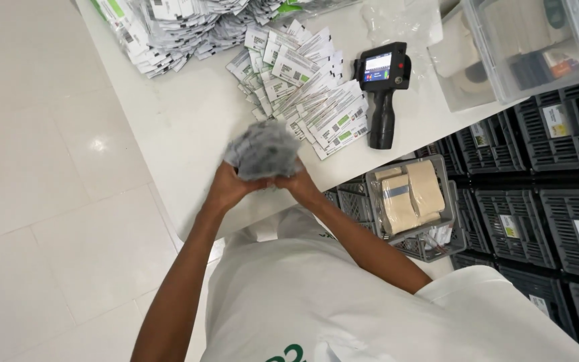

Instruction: The person scans barcodes on a stack of small white packets using a handheld barcode scanner, then gathers the packets, places them into a clear plastic bag, and seals the bag with tape. The person then scans the sealed bag and sets it aside.

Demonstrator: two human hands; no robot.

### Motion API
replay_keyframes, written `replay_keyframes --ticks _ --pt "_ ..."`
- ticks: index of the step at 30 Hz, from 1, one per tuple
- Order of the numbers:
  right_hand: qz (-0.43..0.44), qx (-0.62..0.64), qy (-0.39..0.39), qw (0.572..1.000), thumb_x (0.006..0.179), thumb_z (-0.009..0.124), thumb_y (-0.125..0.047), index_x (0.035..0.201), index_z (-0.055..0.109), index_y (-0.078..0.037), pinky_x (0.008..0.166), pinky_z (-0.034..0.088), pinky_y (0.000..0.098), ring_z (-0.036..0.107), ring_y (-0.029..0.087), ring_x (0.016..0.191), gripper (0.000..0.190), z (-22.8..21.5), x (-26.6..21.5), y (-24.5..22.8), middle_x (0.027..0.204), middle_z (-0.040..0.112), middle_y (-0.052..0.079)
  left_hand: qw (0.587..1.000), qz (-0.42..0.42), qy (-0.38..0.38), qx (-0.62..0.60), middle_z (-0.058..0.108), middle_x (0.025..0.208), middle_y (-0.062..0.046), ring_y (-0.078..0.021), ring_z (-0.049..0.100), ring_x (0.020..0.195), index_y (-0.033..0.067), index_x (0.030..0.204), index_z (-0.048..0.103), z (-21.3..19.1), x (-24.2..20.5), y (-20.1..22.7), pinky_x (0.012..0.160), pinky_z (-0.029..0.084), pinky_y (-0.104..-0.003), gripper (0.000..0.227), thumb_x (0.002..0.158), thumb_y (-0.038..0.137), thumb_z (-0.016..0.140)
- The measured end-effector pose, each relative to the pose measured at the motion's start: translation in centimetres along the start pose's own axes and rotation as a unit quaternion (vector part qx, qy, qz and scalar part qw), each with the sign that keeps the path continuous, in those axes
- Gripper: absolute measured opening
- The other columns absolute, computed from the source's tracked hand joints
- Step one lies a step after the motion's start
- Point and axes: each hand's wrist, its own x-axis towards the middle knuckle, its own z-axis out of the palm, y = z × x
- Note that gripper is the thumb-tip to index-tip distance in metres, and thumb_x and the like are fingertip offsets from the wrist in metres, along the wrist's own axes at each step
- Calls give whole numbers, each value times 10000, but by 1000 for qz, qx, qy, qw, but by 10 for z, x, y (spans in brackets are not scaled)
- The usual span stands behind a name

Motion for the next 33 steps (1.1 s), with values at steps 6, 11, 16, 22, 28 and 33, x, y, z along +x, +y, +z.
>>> replay_keyframes --ticks 6,11,16,22,28,33 --pt "-29 -126 -23 991 763 692 -46 1672 149 -109 1288 62 555 214 316 1544 1061 -22 -11 4 1693 255 142 991 10 14 130 694 1229 -241 -416 642 1189 -15 1346 605 5 19 -54 1024 501 -529 554 875 220 778" --pt "-201 -404 48 891 769 749 -219 1636 193 -57 1237 52 695 202 437 1547 1042 -9 -25 -148 1667 269 231 879 110 -8 463 766 1046 -97 -281 730 1025 142 1222 697 -2 65 -50 928 496 -426 435 812 218 821" --pt "-27 -716 -87 692 819 742 -287 1503 432 -28 1238 -17 665 611 357 1301 794 -14 -8 -156 1209 722 209 723 248 -20 645 711 713 1 -218 684 727 171 804 642 35 78 6 811 366 -411 160 760 88 771" --pt "39 -345 27 938 754 834 -307 1348 626 -119 1019 491 569 691 396 1139 657 -97 4 -150 1130 752 169 831 360 207 371 581 1335 -251 -421 483 1322 -41 1384 562 70 41 77 1111 177 -686 779 731 136 947" --pt "51 3 43 998 767 872 -168 1275 637 -31 1016 517 510 665 308 1087 576 -166 11 -166 1115 716 140 995 -63 -54 59 407 1536 -345 -497 400 1439 20 1599 223 176 75 77 1178 346 -619 1171 797 691 751" --pt "81 -51 105 990 691 900 -466 1566 213 66 1255 126 654 238 511 1509 1232 -211 14 -202 1557 324 372 967 -43 -60 243 694 1082 -350 -505 704 1040 -64 1545 184 276 141 62 846 567 -604 742 1030 367 498"
